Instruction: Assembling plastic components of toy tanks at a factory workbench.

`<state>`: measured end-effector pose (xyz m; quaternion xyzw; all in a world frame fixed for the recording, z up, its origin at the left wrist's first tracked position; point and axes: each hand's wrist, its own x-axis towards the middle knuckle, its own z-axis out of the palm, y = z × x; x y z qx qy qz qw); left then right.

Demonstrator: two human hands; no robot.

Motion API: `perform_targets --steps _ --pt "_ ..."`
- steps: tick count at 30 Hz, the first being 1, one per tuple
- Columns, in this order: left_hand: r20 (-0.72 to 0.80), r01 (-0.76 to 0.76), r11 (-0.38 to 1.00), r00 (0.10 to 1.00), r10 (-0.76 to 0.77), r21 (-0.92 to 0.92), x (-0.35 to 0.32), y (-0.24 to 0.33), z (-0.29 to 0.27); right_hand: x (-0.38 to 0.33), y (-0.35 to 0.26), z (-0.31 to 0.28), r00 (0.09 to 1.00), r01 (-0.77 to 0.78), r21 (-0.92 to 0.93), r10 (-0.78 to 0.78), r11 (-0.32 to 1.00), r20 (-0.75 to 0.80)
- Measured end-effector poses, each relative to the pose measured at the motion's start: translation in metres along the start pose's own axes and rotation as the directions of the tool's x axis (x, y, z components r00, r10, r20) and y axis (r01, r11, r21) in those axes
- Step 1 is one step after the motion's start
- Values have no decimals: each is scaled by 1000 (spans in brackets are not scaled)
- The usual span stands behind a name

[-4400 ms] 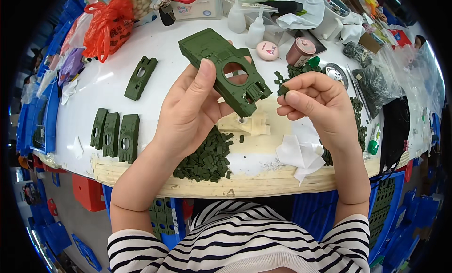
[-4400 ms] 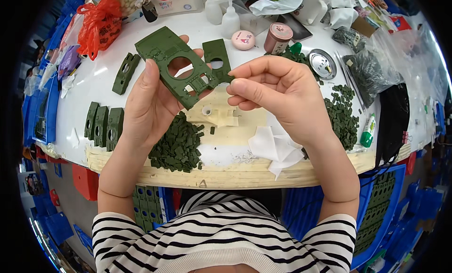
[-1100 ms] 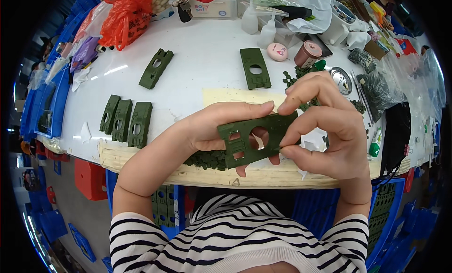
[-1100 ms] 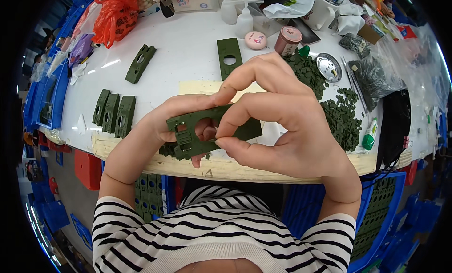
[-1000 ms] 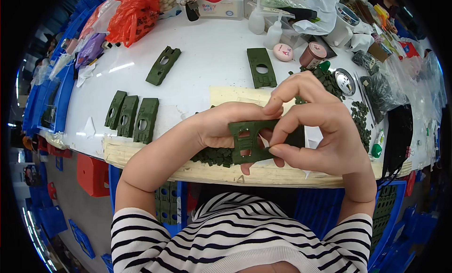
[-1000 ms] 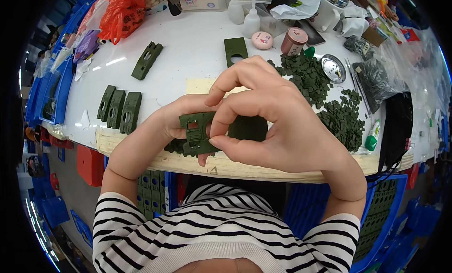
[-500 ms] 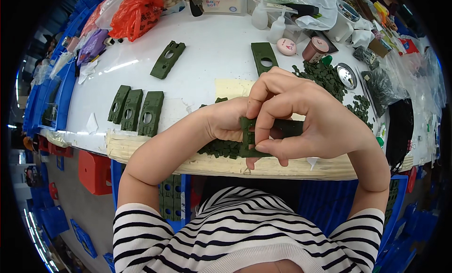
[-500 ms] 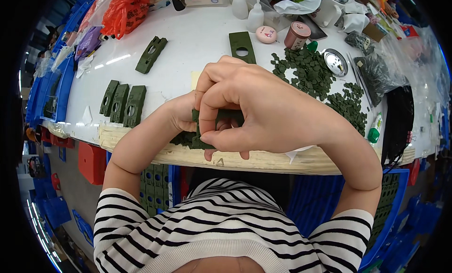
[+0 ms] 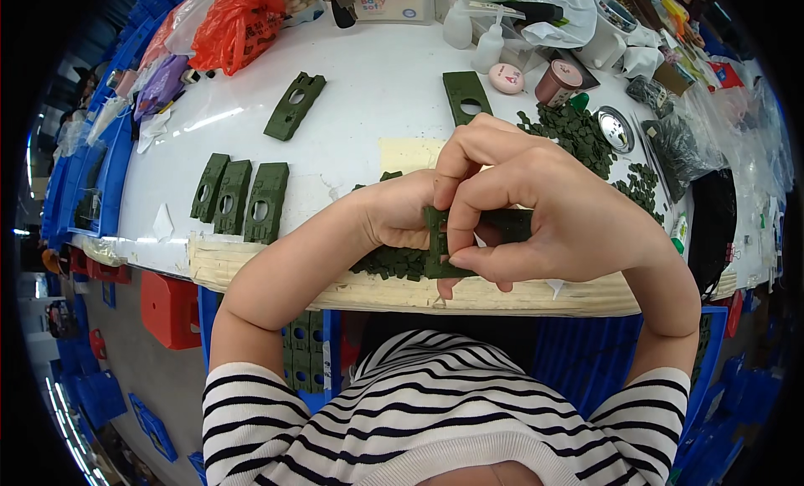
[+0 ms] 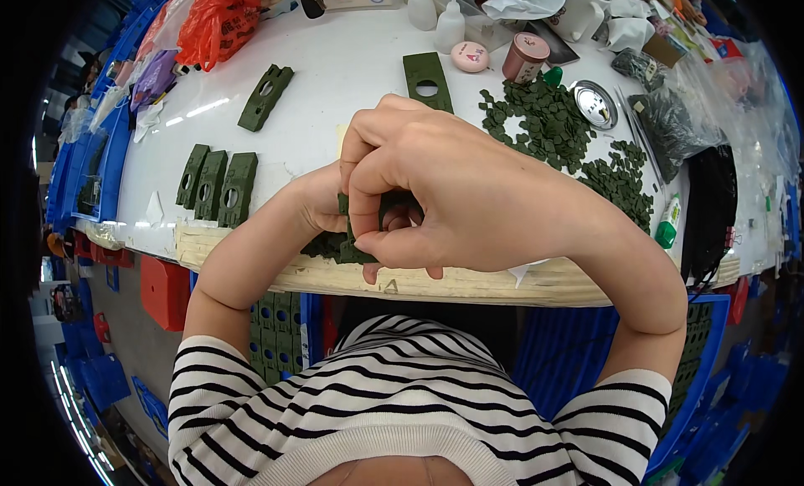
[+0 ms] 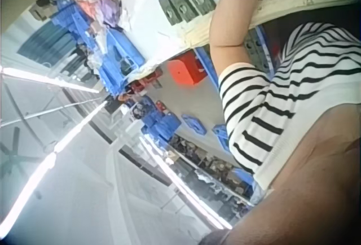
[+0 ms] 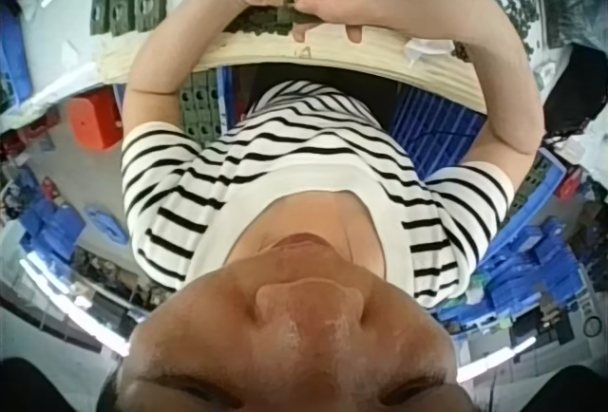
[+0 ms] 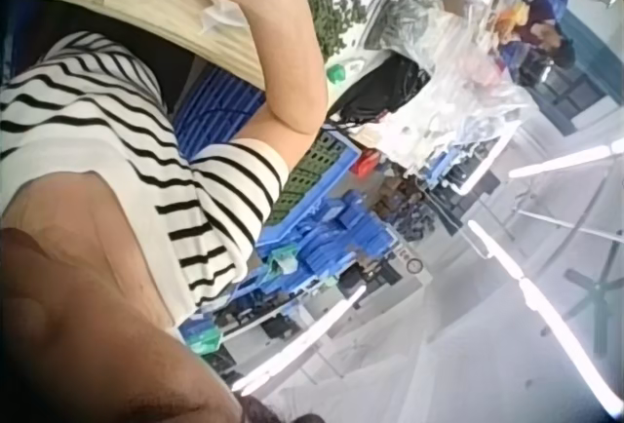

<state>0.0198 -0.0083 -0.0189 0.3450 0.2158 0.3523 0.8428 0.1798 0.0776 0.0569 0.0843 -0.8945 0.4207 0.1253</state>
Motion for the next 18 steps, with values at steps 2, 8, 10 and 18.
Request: perform_targets --steps 2,8,10,18 --pt "-15 6 1000 1000 -6 0 0 0 0 0 0 1 1000 -1 -5 0 1000 -5" --pt "-40 2 1000 999 -2 2 -1 -3 -5 -1 -1 2 1000 12 -56 -13 998 -18" --pt "-69 5 1000 998 -4 7 -1 -4 -5 -1 -1 2 1000 13 -61 -14 998 -16" --pt "-52 -27 998 998 30 52 0 -5 -5 -3 -1 3 1000 11 -76 -12 997 -12"
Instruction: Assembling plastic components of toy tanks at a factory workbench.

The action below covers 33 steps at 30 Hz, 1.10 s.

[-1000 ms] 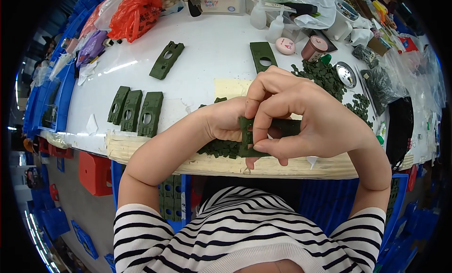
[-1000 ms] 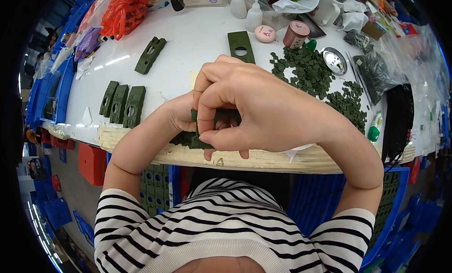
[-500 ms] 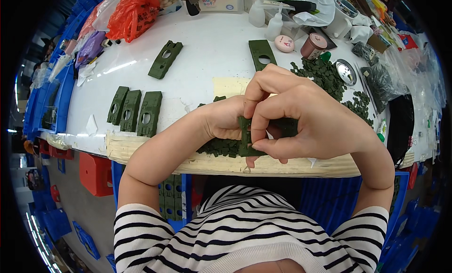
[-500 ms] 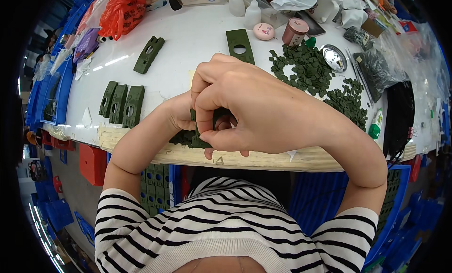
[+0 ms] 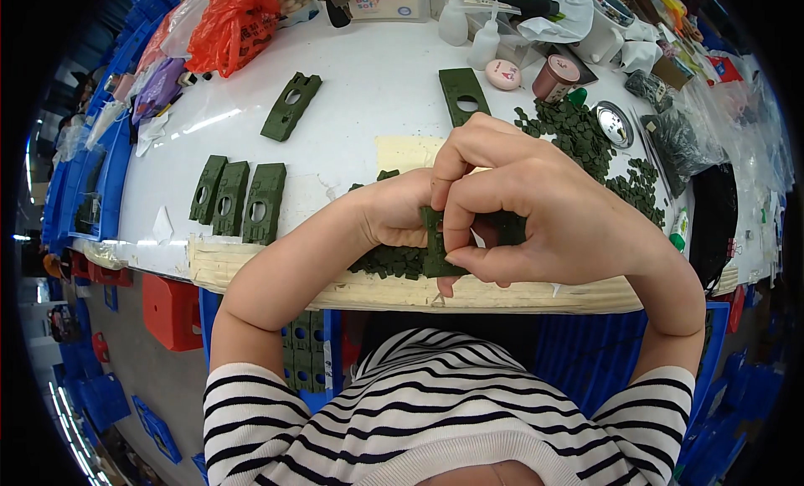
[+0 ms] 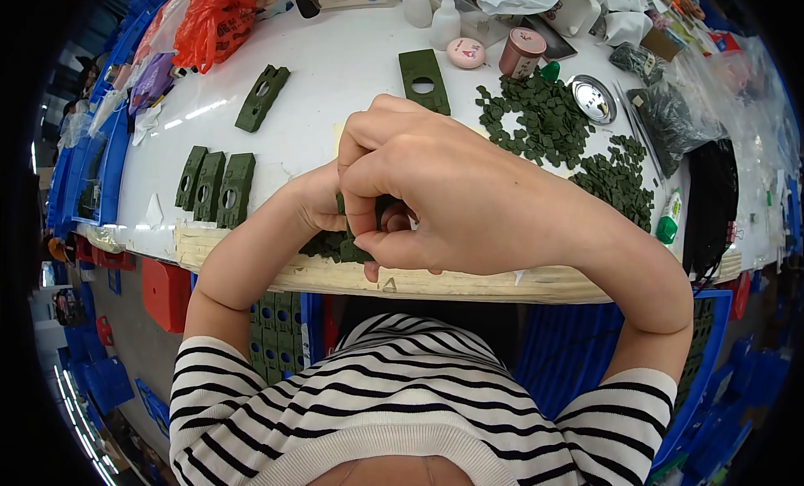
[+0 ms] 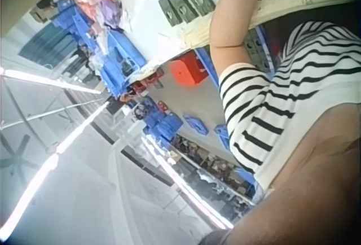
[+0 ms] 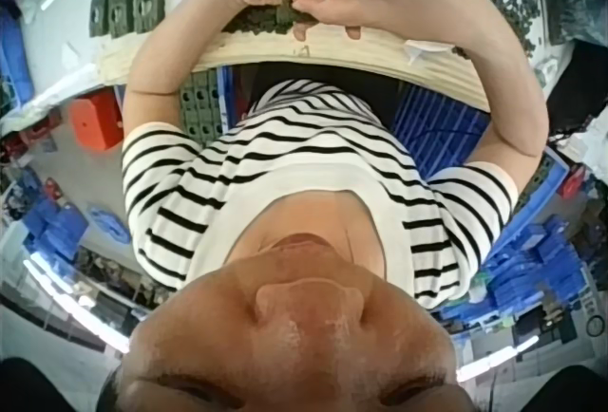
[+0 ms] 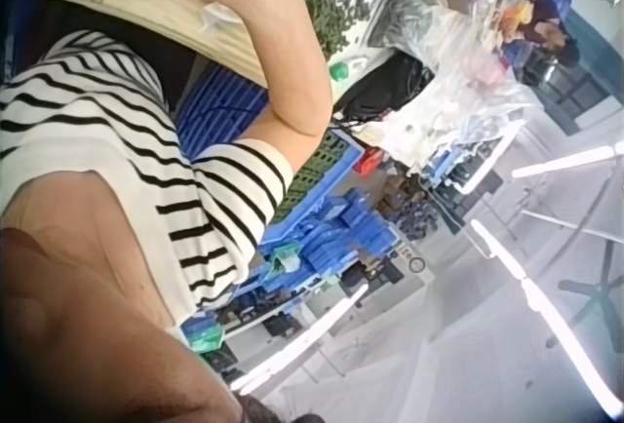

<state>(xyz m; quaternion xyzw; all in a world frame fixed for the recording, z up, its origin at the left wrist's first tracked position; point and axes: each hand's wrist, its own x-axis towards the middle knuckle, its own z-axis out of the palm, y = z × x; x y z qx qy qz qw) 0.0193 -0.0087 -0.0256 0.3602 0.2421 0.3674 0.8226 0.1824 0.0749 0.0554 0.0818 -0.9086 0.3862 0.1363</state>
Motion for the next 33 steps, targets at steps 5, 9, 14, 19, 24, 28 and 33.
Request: perform_targets --steps 5,9,14,19,24,28,33 --pt "9 -15 1000 1000 15 -1 -2 2 1 -1 0 0 999 25 24 -24 999 -38" --pt "-196 63 985 976 -95 -161 -4 10 15 -6 -7 -19 992 16 9 -15 1000 -124" --pt "-220 -33 999 975 26 -25 2 24 29 -44 -15 -36 894 -181 114 211 977 -396" --pt "-212 -279 960 939 272 -5 5 16 23 -100 8 -52 795 -459 -171 317 872 -517" --pt "-263 -377 926 894 363 -4 12 8 24 -139 30 -44 742 -662 -302 546 685 -389" --pt "-336 -359 932 874 352 41 16 10 28 -143 41 -39 715 -699 -353 615 622 -334" --pt "-349 -377 925 863 366 38 12 9 24 -142 49 -40 702 -705 -391 662 593 -263"
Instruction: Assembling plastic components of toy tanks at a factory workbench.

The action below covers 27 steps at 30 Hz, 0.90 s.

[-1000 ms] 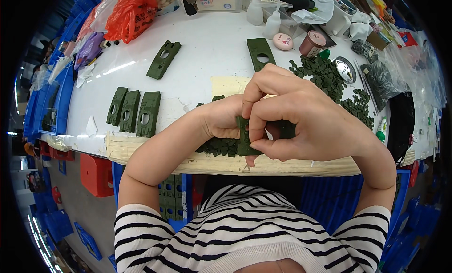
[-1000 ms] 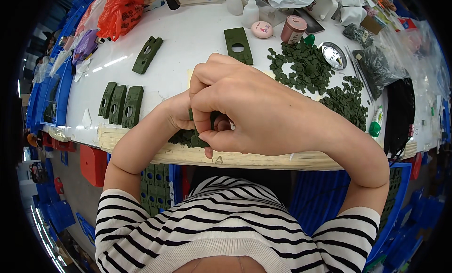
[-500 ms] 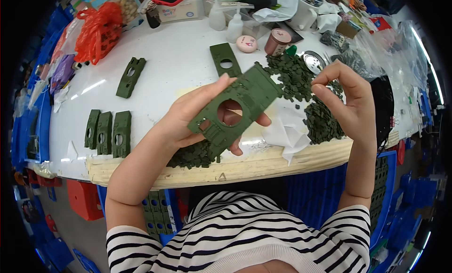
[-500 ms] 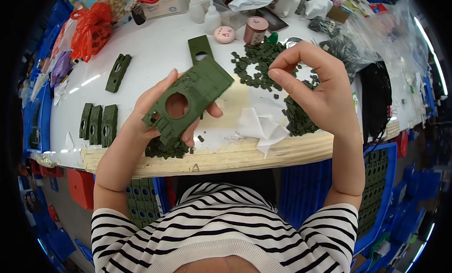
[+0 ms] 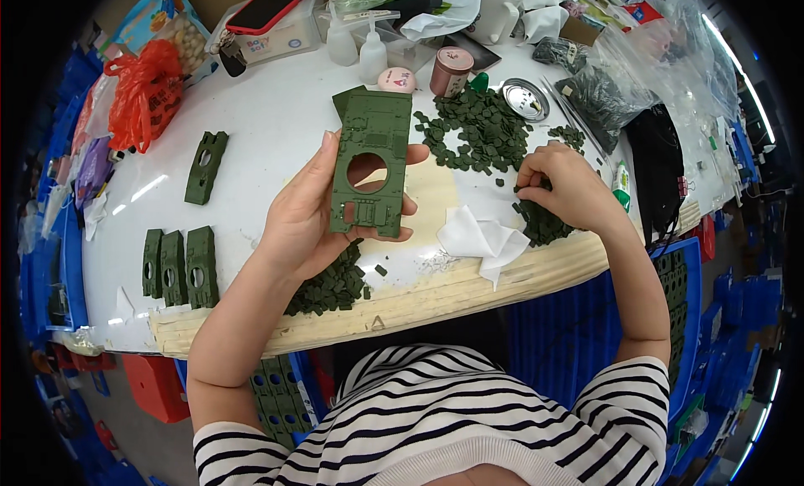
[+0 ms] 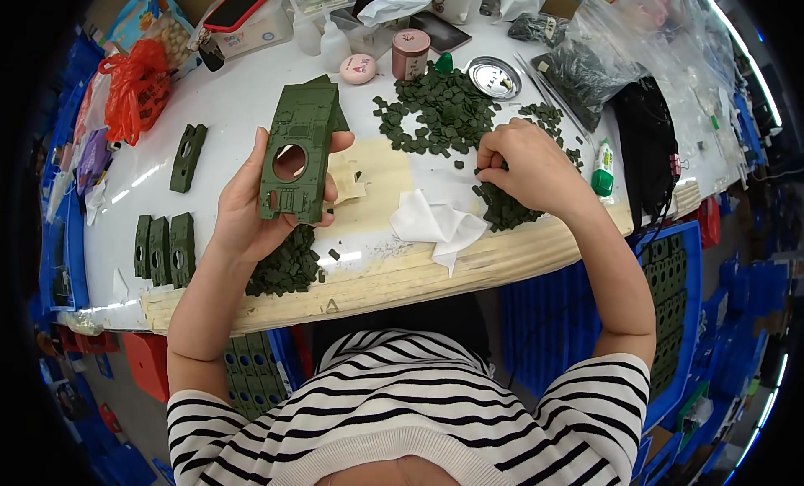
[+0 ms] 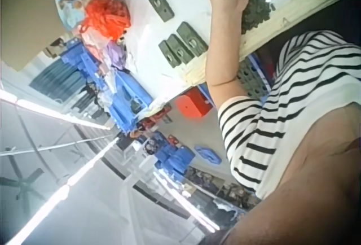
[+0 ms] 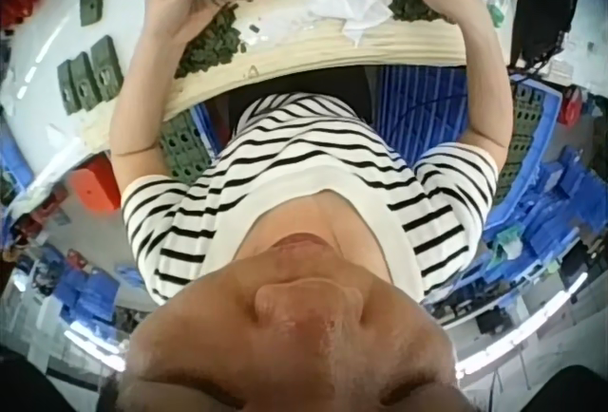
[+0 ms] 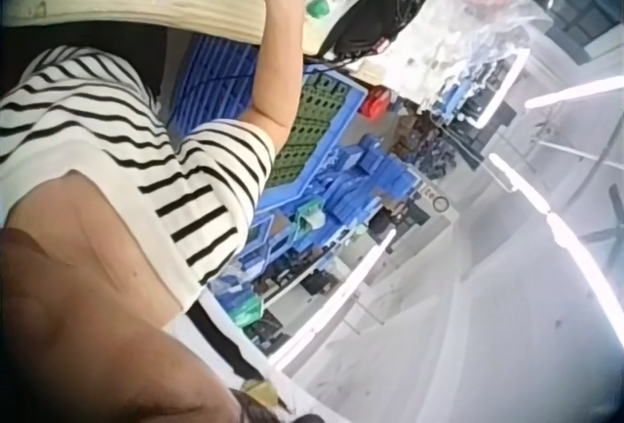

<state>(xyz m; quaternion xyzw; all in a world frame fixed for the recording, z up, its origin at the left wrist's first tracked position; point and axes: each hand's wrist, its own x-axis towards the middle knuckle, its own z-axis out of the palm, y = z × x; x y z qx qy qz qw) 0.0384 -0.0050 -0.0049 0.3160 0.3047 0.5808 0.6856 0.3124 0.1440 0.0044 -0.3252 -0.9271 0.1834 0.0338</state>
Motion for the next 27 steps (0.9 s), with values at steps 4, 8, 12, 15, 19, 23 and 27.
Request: perform_targets --steps 4,8,12,15,19,23,27 --pt "-14 17 1000 1000 -17 5 1 0 4 -1 3 2 1000 -8 -2 8 1000 3" --pt "-19 18 999 1000 -17 33 1 0 3 -3 -1 2 996 6 57 -1 998 -94" --pt "-26 14 998 1000 -12 68 1 1 2 -6 -12 -5 973 75 202 -27 976 -230" --pt "-22 7 998 1000 -6 59 1 0 0 -2 -35 -15 941 175 256 -86 951 -326" --pt "-47 -13 999 999 15 47 0 3 1 14 -64 -20 858 380 334 -194 862 -476" --pt "-100 -79 995 991 84 55 2 5 2 32 -91 -16 849 454 512 -179 729 -497" --pt "-151 -123 989 979 134 79 3 6 1 46 -97 1 886 440 767 -84 468 -457"
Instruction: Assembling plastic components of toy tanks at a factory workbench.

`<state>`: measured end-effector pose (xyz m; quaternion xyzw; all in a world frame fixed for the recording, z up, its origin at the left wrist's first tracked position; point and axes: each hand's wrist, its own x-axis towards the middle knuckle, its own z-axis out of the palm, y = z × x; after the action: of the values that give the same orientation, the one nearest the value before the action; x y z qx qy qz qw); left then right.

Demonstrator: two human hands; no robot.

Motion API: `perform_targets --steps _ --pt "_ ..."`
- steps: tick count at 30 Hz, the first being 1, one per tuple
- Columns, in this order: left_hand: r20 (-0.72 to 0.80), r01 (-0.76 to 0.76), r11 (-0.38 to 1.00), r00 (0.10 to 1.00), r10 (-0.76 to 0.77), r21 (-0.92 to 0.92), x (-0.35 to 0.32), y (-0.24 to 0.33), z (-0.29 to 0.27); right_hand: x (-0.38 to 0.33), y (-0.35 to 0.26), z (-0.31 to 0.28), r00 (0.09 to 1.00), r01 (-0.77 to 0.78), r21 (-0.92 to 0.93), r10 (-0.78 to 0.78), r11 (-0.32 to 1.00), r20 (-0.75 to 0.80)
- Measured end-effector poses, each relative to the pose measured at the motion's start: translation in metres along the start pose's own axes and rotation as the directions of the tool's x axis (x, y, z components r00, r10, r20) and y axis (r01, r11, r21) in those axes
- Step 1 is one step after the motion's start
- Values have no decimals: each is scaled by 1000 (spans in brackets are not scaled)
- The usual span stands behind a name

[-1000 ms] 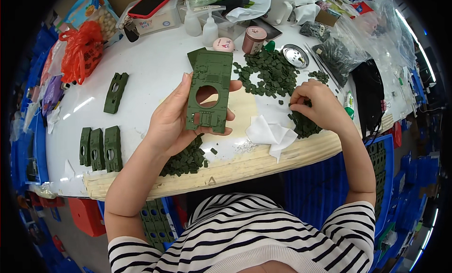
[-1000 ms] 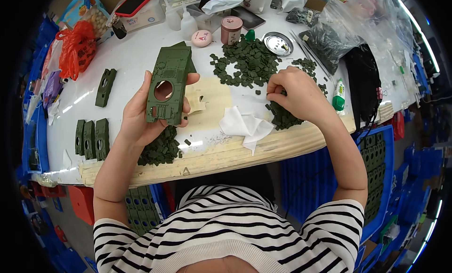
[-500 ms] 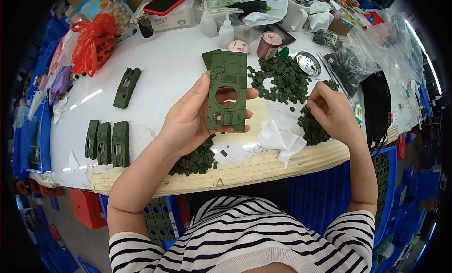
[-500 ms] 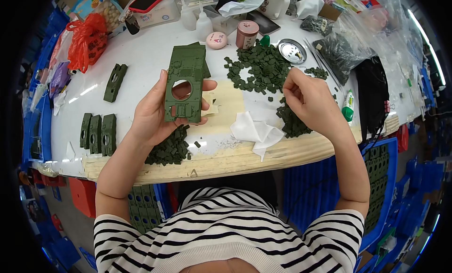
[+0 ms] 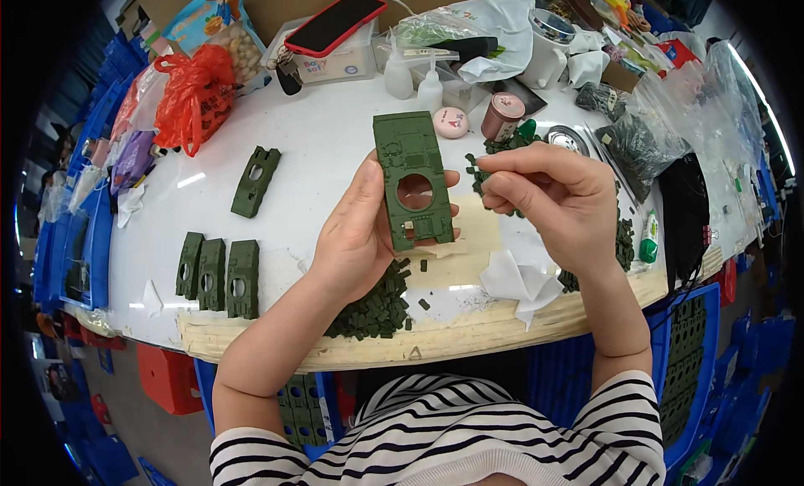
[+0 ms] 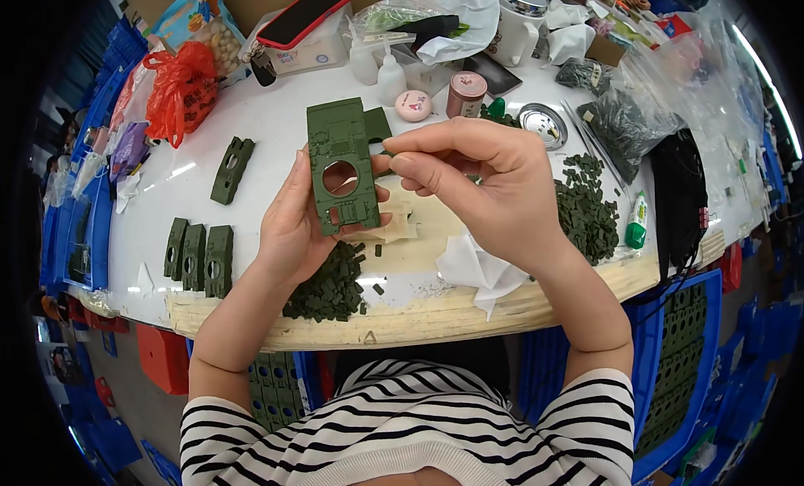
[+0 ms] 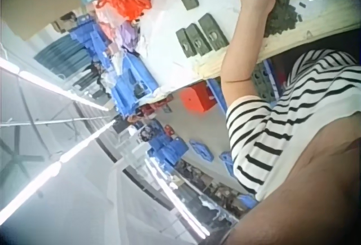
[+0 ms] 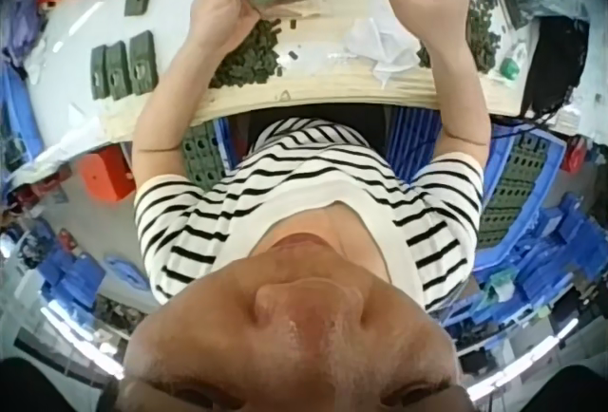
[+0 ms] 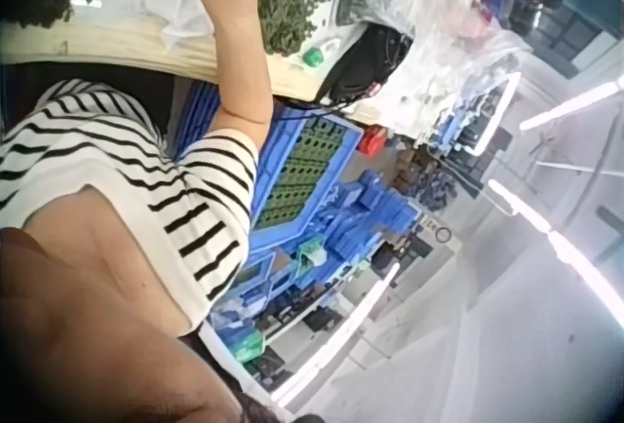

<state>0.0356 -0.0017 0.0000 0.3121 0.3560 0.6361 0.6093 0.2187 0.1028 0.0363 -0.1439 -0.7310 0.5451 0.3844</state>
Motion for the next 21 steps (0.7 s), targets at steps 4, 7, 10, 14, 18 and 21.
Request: perform_targets --steps 4,7,10,14,18,21 --pt "-13 -86 996 996 86 10 0 0 -1 -3 8 6 992 -129 178 130 975 5" --pt "-49 -135 990 989 137 33 2 -4 -2 -7 9 5 963 -268 253 268 930 34" --pt "-70 -152 986 985 157 70 4 -5 -1 -7 10 0 941 -336 282 328 898 79" --pt "-53 -187 978 980 192 88 4 -7 -1 -6 7 3 940 -341 309 333 888 80" --pt "-10 -228 965 973 231 130 4 -7 -3 -4 7 3 922 -387 301 374 872 101" --pt "13 -280 948 960 281 150 5 -7 -5 4 1 3 908 -418 255 390 872 152"
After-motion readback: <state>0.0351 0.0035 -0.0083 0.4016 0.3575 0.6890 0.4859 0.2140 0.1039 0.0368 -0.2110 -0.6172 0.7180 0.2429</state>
